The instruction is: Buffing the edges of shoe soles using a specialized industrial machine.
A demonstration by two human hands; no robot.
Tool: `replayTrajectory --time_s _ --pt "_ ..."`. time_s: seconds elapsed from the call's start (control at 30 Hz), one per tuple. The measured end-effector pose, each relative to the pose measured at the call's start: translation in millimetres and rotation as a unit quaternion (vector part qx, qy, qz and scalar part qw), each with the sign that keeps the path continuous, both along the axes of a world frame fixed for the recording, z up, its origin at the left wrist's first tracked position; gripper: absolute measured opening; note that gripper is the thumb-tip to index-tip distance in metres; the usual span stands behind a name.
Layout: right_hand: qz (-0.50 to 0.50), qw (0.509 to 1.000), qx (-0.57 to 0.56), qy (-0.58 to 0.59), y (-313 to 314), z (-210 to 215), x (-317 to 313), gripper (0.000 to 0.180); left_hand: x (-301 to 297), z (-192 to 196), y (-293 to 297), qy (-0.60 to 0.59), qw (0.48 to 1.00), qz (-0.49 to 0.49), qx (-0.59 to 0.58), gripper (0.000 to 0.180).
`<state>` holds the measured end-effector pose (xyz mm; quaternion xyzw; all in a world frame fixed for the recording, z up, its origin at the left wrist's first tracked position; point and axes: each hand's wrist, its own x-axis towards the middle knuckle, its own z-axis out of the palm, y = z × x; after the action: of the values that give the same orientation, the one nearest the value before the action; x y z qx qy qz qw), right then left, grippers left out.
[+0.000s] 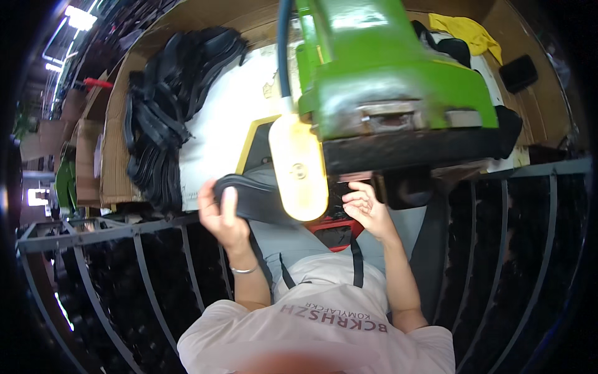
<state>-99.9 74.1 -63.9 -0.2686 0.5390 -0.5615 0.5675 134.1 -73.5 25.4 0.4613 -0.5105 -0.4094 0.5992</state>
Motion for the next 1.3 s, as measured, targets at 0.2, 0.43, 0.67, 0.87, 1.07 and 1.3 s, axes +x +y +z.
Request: replayTrajectory --time_s 0.2,0.43,0.67,0.87,1.07,1.3 --pt "0.039 0.99 -0.12 -0.056 24.7 24.1 15.3 0.073 -56.5 -2.6 43.8 0.127 0.974 -0.17 0.083 0.042" --pt "-0.071 0.997 0.003 -0.012 83.4 9.0 36.0 0.035 -111.1 -17.0 78.4 -0.063 0.888 -0.426 0.163 0.018" --pt "-0.106 0.994 -0.03 0.002 75.0 24.1 48.5 0.052 -125.0 -23.6 48.2 -0.18 0.896 -0.405 0.01 0.011" --pt "-0.222 0.974 -0.045 -0.011 104.1 38.6 -2.0 0.049 -117.8 -33.0 66.3 -0.099 0.923 -0.369 0.051 0.012" --pt "-0.4 0.903 -0.141 0.061 59.1 74.0 -55.1 0.041 -118.2 -28.7 59.3 -0.161 0.919 -0.36 -0.003 0.012" --pt "-0.32 0.917 -0.236 -0.04 12.0 75.7 -80.6 0.043 -91.9 -16.8 26.7 0.015 0.879 -0.476 0.003 0.028"
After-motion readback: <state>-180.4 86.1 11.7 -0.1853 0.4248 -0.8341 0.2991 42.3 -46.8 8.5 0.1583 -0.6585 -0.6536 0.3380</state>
